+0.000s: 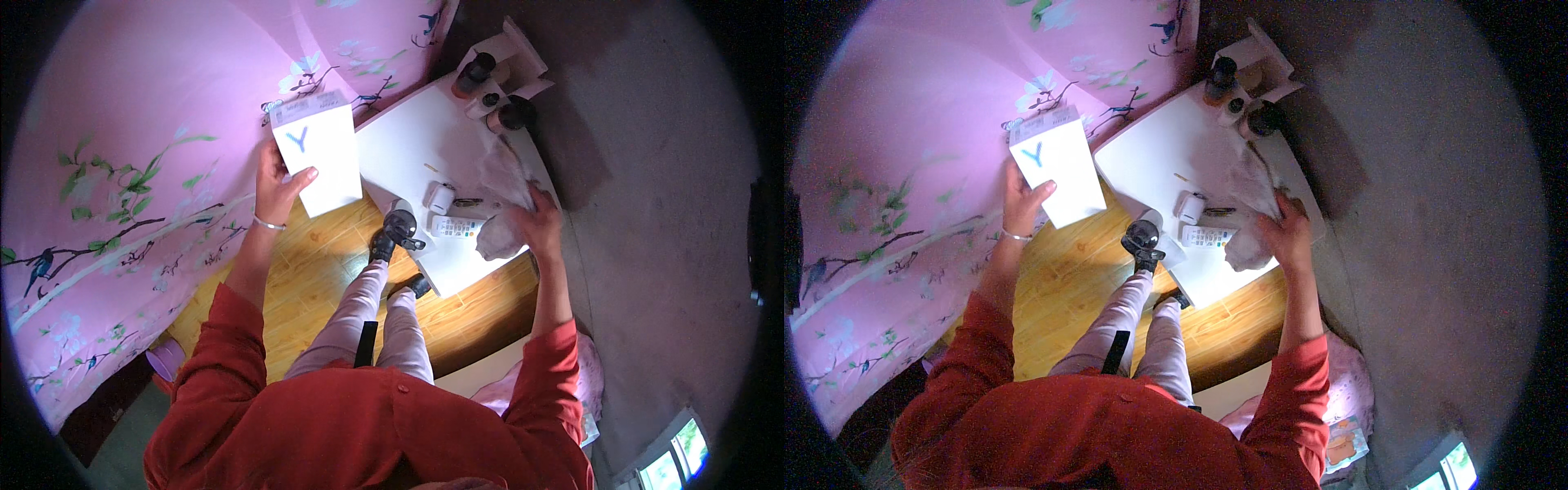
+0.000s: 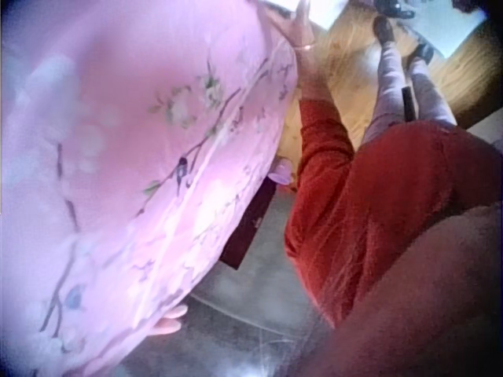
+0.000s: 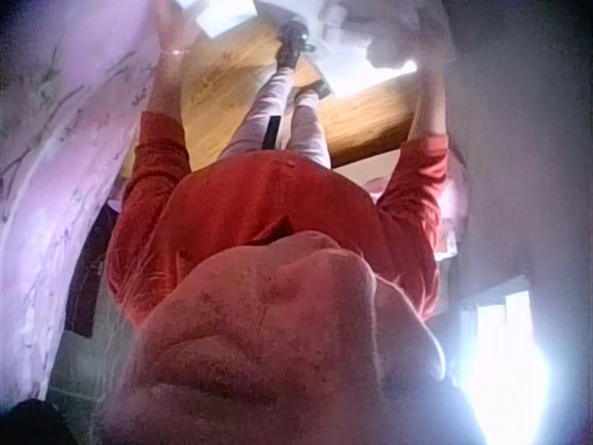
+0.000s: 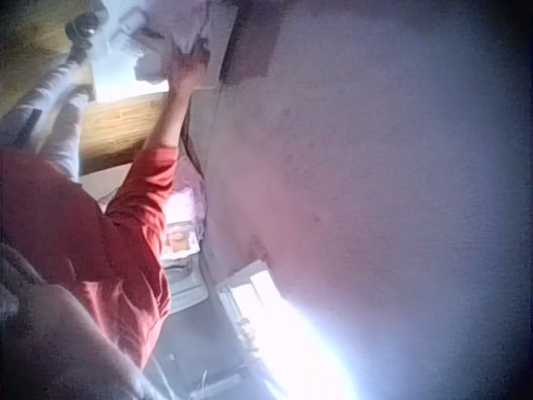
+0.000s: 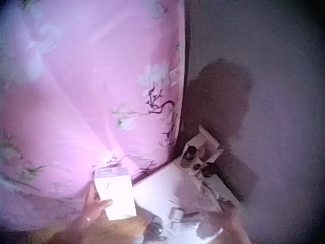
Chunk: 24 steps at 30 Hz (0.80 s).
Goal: The person cleans a white nightstand using a cloth. They wipe the top surface, move items like a remote and papers, and then squat to wipe the sides of the nightstand.
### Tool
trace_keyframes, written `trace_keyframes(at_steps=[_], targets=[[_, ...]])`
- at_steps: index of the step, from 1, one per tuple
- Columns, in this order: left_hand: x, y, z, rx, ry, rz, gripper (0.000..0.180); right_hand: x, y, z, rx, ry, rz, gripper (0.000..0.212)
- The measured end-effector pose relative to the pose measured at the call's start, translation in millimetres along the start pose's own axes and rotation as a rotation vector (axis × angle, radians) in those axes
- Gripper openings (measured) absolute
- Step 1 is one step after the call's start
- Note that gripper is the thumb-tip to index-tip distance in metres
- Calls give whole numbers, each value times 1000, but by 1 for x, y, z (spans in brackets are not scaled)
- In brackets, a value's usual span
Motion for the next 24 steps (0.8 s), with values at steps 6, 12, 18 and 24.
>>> trace_keyframes(at_steps=[6, 12, 18, 24], targets=[[-80, 59, -17, -14, -203, 51, 46, 40, -96, -89, -169, 522, -229, 43], [-152, 70, 52, 387, -324, 81, 37, 25, -185, -152, -409, 568, -324, 42], [-187, 62, 124, 648, -323, 93, 61, -7, -234, -170, -533, 713, -339, 44], [-189, 61, 155, 741, -416, 22, 65, -28, -249, -159, -625, 903, -317, 38]])
Point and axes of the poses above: each hand's wrist, its own y-axis towards the middle knuckle, its own x-axis out of the back of the hand, z = x × y, the point moved 6 cm from there along y, towards the middle knuckle, and after that the axes turned 10 degrees about -x, right-handed, at the moved point
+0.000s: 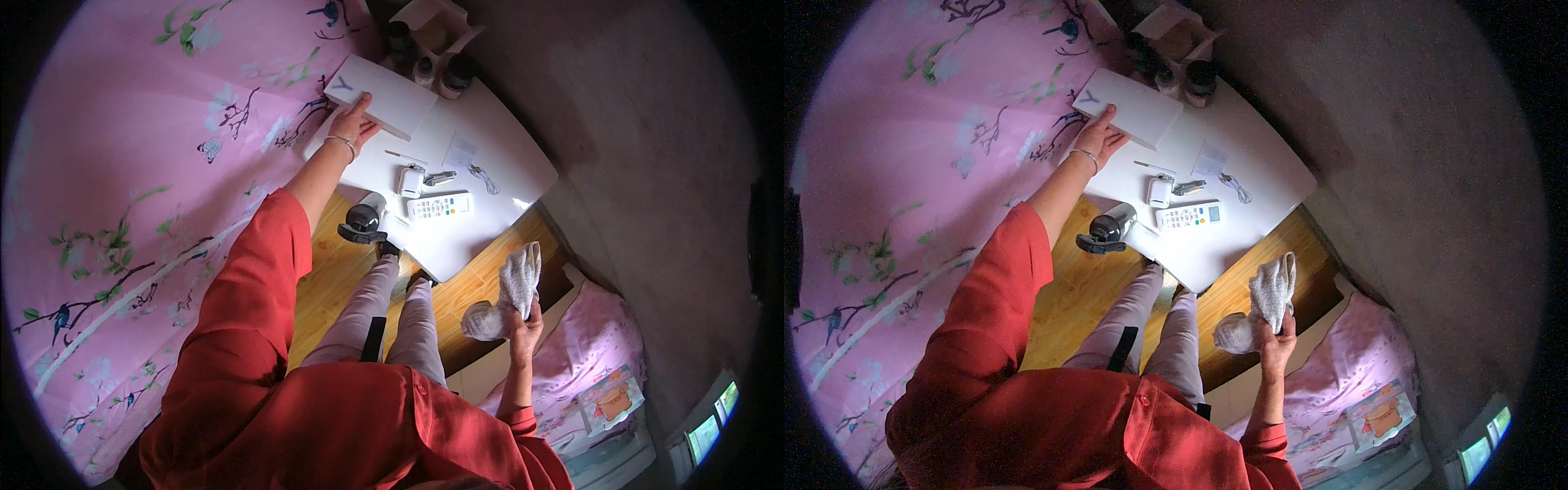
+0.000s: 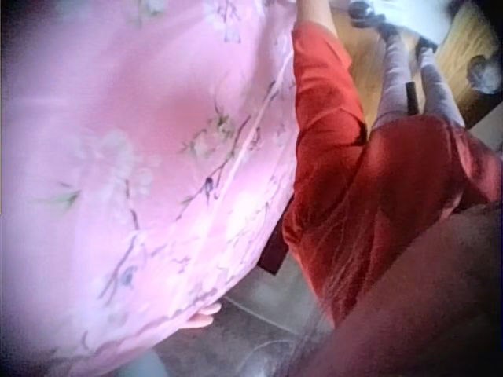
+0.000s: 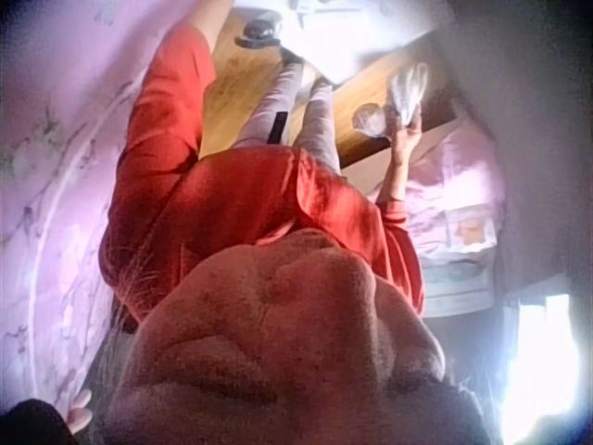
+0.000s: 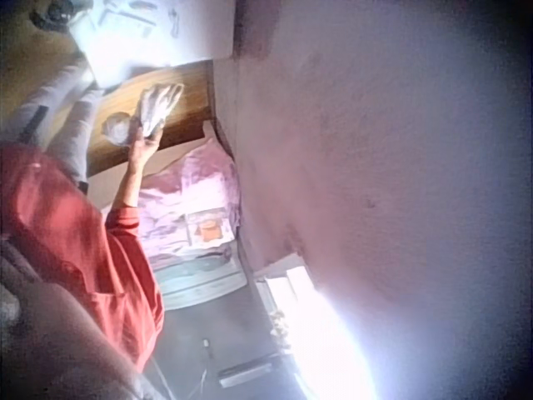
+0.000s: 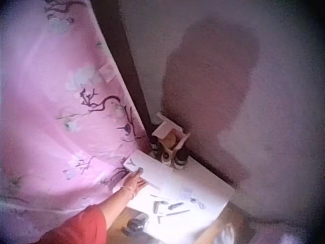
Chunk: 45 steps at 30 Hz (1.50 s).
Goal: The person cleans a white nightstand using a cloth. They wipe the top surface, move items like a remote and papers, and then squat to wipe the sides of the nightstand.
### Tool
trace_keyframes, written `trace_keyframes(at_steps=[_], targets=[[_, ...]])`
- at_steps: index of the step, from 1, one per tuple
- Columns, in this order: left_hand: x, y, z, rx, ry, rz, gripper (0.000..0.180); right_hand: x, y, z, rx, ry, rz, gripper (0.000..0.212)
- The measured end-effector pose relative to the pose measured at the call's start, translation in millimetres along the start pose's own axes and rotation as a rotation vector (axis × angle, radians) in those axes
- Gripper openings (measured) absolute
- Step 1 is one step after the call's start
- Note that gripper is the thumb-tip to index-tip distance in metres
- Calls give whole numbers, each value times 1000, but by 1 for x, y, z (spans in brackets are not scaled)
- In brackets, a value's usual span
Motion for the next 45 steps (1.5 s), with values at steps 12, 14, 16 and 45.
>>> trace_keyframes(at_steps=[12, 14, 16, 45], targets=[[-5, 1, -6, 4, 245, 72, 46, 2, -3, -21, -9, -52, 8, 42], [-2, 7, -8, -28, 370, 48, 49, 2, -3, -22, -9, -64, 11, 43], [-2, 12, -8, -17, 376, 55, 47, 2, -5, -20, 21, -72, 9, 43], [37, -177, 28, -515, 811, 414, 71, 42, -27, -72, -102, -18, -39, 45]])
Point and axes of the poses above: each hand's wrist, its own y-axis towards the middle knuckle, its own x-axis out of the back of the hand, z = x × y, the point moved 6 cm from there along y, towards the middle knuckle, and after that the axes turned 10 degrees about -x, right-handed, at the moved point
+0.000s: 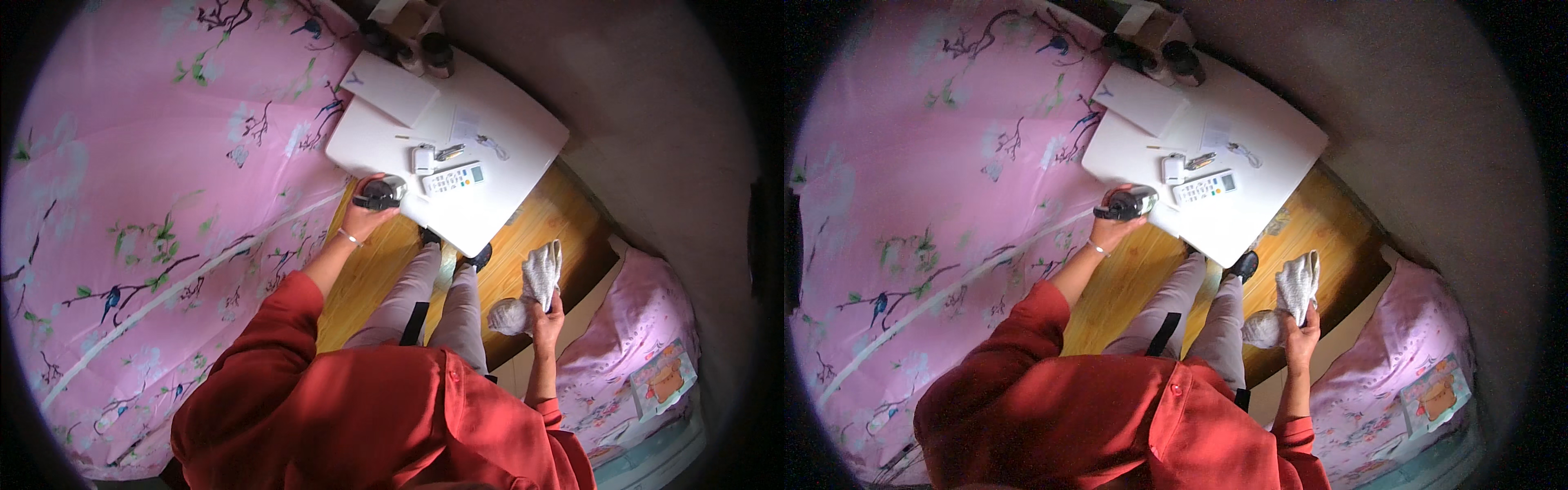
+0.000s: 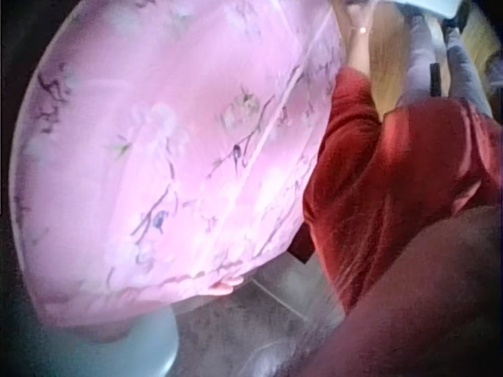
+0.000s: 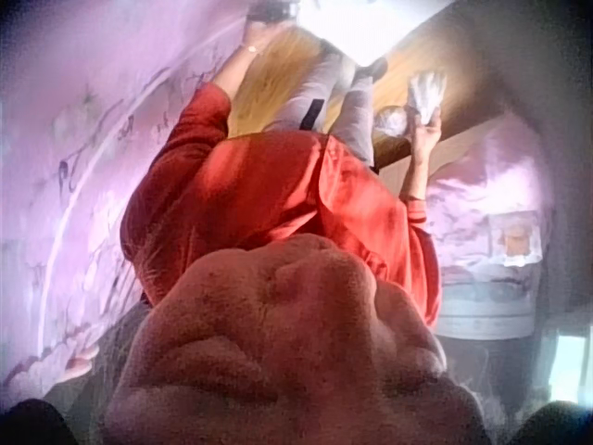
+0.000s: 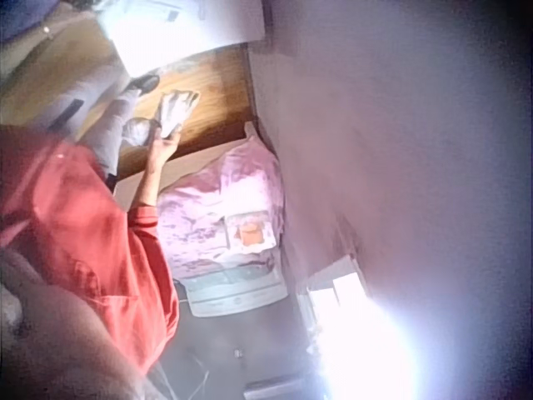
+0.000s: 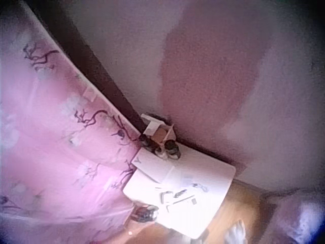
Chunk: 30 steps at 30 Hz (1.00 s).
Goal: The person cleans a white nightstand using a cloth. They wipe the top surface, move items like a remote and papers, and then squat to wipe the sides of the nightstand.
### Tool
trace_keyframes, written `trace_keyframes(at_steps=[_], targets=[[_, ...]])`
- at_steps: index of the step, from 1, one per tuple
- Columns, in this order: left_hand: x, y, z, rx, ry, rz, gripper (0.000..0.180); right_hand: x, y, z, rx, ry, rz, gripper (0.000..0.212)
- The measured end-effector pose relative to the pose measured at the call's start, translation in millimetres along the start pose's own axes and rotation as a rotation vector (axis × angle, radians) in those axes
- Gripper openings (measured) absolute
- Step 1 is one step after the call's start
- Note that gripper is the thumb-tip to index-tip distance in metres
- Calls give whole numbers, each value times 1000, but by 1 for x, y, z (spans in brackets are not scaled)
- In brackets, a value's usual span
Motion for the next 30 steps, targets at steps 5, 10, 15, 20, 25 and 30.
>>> trace_keyframes(at_steps=[5, 10, 15, 20, 25, 30], targets=[[14, -1, -13, -6, 62, -107, 49, 5, -5, 4, 55, -13, -19, 45], [17, 24, -93, -118, -239, -255, 41, 7, -8, -2, 8, 47, 5, 44], [-47, 90, -116, -128, -13, -29, 40, 12, -2, -17, 38, -13, -40, 48], [-123, 175, -125, -345, 159, -264, 42, 21, -10, -22, 16, -27, -71, 49], [-147, 235, -94, -397, 192, -457, 43, 39, -17, -42, 49, -5, -93, 48], [-150, 270, -52, -176, 288, -483, 73, 50, -20, -54, 30, -55, -122, 46]])
Point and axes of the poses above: each hand's wrist, its own y-axis towards the middle knuckle, its own x-axis out of the back of the hand, z = x × y, the point moved 6 cm from there along y, towards the middle knuckle, and after that the axes turned 10 degrees about -x, right-handed, at the moved point
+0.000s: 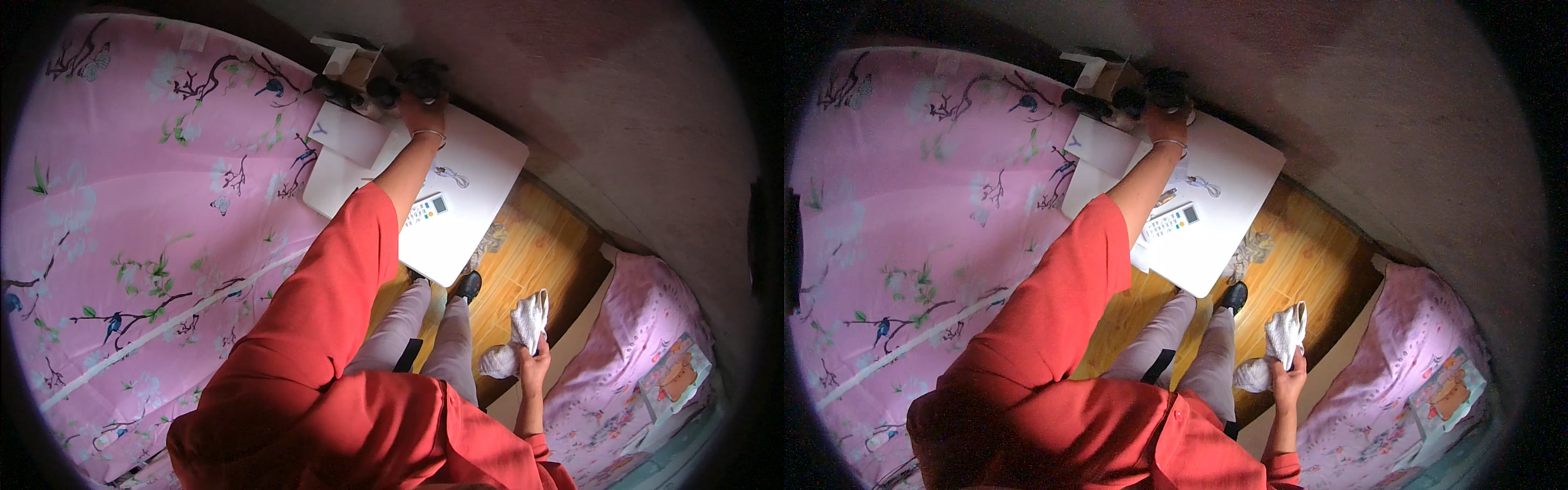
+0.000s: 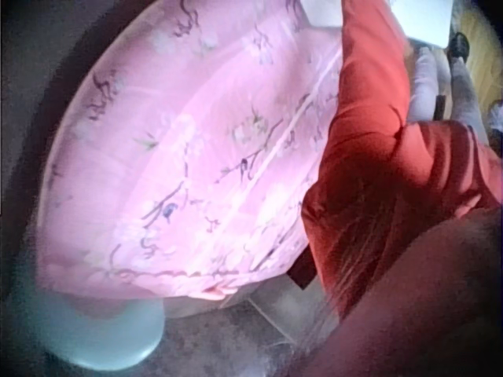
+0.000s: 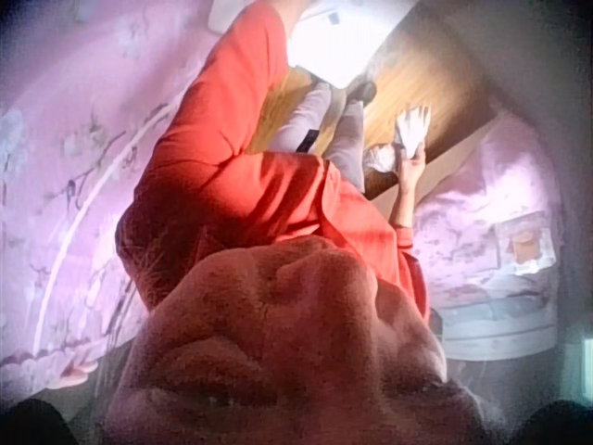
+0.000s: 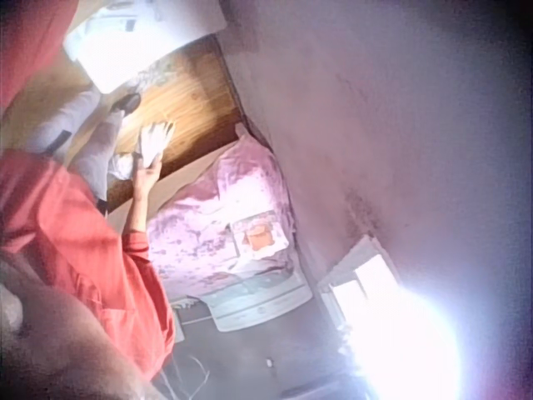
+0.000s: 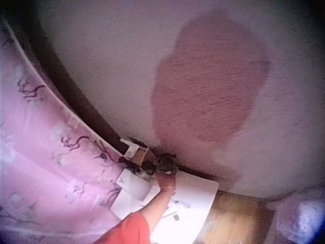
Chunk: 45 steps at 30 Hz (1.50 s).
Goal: The person cleans a white nightstand using a cloth. They wipe the top surface, move items like a remote and papers, and then squat to wipe the sides of the nightstand.
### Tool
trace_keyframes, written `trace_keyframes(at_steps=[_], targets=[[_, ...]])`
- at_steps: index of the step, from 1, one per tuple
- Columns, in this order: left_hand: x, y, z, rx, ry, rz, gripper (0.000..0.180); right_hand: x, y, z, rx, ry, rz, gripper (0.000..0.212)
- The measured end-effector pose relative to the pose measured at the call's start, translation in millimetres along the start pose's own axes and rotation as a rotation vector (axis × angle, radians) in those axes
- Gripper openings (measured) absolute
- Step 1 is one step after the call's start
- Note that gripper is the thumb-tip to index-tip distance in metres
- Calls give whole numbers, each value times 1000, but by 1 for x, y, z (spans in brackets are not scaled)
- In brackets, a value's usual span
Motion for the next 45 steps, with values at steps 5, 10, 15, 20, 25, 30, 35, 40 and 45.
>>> trace_keyframes(at_steps=[5, 10, 15, 20, 25, 30, 35, 40, 45], targets=[[2, 3, -1, -57, -110, -133, 78, -4, -5, 9, -46, 85, 28, 42], [5, -4, -13, -118, -63, -136, 88, -2, 1, 0, -94, 77, 41, 41], [16, -12, -25, -127, -144, -142, 91, 1, 3, -16, -117, 131, 56, 42], [24, -25, -31, -173, -150, -217, 91, -4, 6, -7, -110, 109, 72, 43], [16, -57, 2, 136, -266, -128, 62, -7, 10, -5, -108, 63, 77, 45], [-19, -79, 35, 682, -554, -87, 55, -6, 3, 0, -64, 112, 76, 45], [-34, -32, 113, 400, -361, 13, 47, -5, 0, 7, -86, 161, 112, 39], [-50, -17, 110, 95, 437, 361, 37, 1, -6, 8, -101, 128, 76, 39], [-39, 0, 116, -1, 463, 331, 58, -2, -4, 12, -103, 106, 83, 39]])
Point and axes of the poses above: each hand's wrist, its own y-axis towards the middle knuckle, its own x-axis out of the back of the hand, z = x × y, the point moved 6 cm from there along y, towards the middle knuckle, and after that the axes turned 10 degrees about -x, right-handed, at the moved point
